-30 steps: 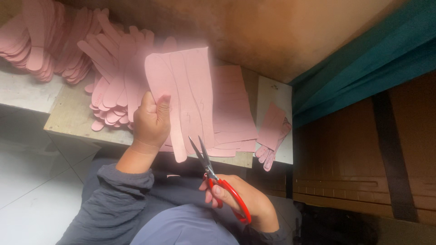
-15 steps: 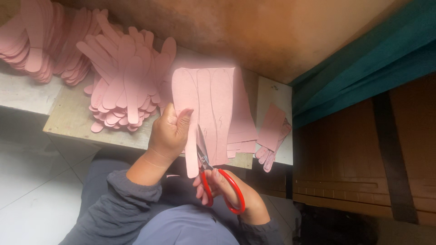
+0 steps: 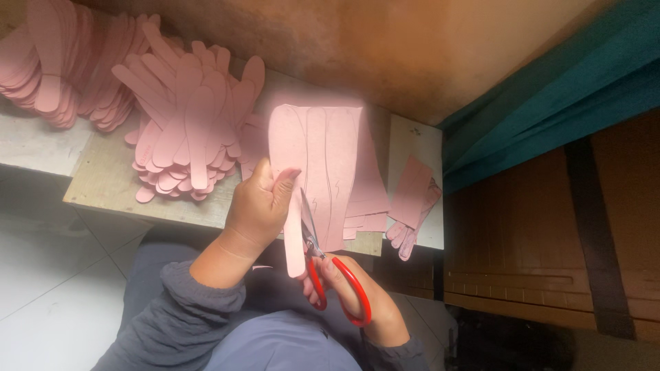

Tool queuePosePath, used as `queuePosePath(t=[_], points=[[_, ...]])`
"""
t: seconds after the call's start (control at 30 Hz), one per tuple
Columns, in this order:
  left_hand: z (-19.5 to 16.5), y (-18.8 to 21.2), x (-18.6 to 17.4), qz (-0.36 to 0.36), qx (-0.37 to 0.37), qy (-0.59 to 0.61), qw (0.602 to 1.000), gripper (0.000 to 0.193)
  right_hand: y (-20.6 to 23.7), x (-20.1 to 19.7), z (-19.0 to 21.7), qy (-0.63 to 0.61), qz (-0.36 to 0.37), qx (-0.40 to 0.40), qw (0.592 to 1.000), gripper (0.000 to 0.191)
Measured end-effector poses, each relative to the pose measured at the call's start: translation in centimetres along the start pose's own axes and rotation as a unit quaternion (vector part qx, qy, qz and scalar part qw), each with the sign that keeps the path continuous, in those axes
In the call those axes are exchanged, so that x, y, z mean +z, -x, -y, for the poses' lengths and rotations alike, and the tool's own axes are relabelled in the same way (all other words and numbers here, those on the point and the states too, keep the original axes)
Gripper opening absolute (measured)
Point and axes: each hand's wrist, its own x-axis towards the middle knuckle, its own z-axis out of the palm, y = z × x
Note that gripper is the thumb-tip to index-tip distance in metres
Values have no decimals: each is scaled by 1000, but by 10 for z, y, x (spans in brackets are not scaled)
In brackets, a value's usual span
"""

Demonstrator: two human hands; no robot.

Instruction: The person uses red-handled scissors to cut pink foam sheets along pre-drawn outlines. They repeatedly trim the edges of the shapes and place the finished pieces into a growing pile on the table.

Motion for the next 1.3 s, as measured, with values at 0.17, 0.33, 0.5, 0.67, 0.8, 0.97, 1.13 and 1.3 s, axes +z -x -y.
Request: queuePosePath(t=[0.17,0.33,0.5,0.67,0.8,0.97,1.13,1.3], points=[[-2,2,3,-13,-53,29,998,32,-2,9,-8,-21,-65,20,997,51],[-3,3,2,-23,-81,48,995,32,-5,15,-2,-114,-43,16,992,34],[1,2,0,-12,-97,14,995,33,-4,15,12,-112,-52,62,990,22],[5,5,7,-7,-107,0,994,32,-9,16,11,-15,-45,21,999,22],[9,3,8,-6,-137,42,990,33,-12,10,4,-47,-37,13,998,16],[2,4,9,14,-133,49,990,33,-15,6,-9,-51,-32,-5,998,26],[-16,9,6,17,-135,98,986,29,-16,5,-21,3,-57,-45,997,28],[-30,11,1,44,-140,119,982,26,-22,14,-25,-40,-137,-86,986,33]])
